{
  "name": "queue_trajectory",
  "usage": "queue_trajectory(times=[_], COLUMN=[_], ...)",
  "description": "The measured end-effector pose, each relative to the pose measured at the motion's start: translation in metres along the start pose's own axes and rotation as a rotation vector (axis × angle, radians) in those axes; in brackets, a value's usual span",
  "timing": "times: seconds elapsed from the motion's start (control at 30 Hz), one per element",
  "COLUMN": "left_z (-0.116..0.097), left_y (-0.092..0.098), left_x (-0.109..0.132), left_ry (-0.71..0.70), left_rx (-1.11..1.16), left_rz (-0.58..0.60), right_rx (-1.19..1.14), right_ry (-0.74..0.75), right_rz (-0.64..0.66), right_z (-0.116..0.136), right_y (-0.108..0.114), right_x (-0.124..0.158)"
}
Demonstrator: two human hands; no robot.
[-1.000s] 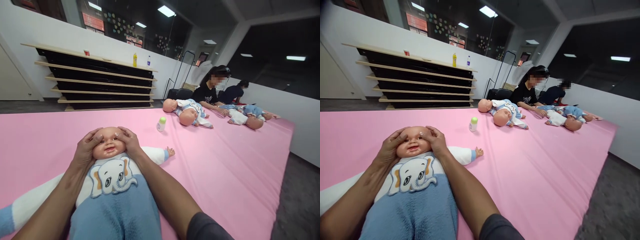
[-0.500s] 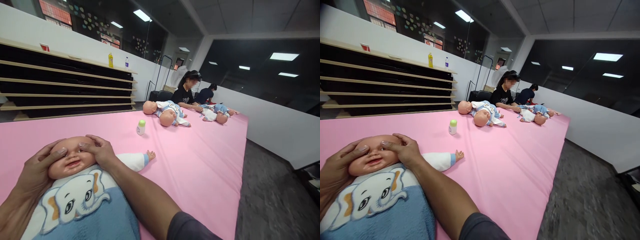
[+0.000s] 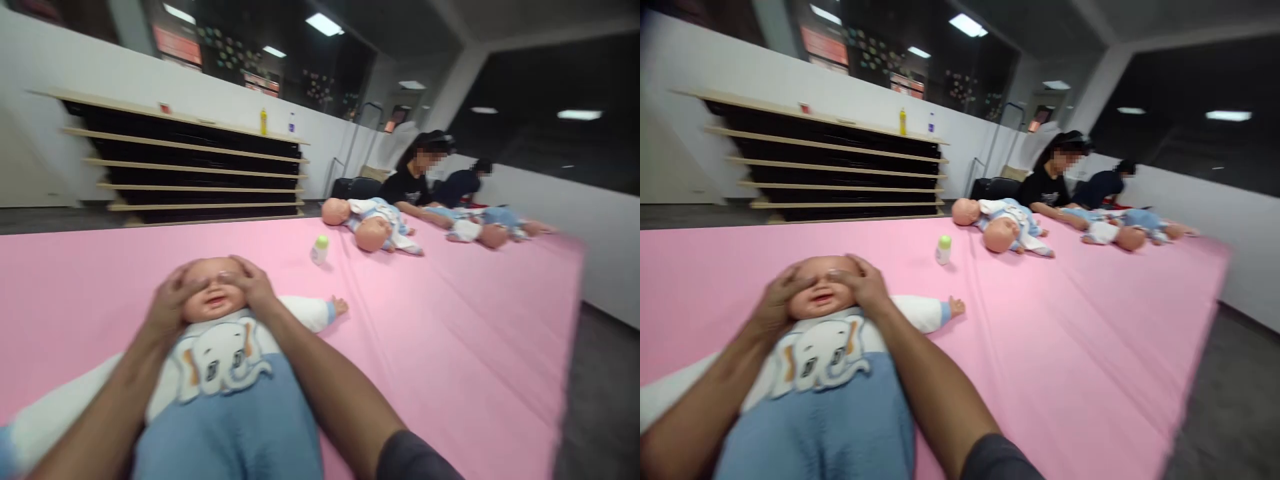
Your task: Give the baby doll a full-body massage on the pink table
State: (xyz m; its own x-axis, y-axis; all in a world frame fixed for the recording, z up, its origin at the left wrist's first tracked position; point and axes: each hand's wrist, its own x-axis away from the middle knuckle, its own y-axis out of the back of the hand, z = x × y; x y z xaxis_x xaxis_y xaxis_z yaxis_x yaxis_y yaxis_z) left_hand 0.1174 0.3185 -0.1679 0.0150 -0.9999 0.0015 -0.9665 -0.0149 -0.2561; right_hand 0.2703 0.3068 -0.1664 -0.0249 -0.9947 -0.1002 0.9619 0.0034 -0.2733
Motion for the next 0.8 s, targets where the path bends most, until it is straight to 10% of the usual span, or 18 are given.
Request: queue_trajectory(times=[0.8], left_z=[-0.0046], left_y=[-0.0028], left_x=[0.003], left_ry=[-0.062], left_rx=[0.152], left_rz=[0.152], right_rx=[-0.169], right_ry=[-0.033], right_rz=[0.04], right_z=[0.0003], right_y=[0.0027], right_x=[0.0013])
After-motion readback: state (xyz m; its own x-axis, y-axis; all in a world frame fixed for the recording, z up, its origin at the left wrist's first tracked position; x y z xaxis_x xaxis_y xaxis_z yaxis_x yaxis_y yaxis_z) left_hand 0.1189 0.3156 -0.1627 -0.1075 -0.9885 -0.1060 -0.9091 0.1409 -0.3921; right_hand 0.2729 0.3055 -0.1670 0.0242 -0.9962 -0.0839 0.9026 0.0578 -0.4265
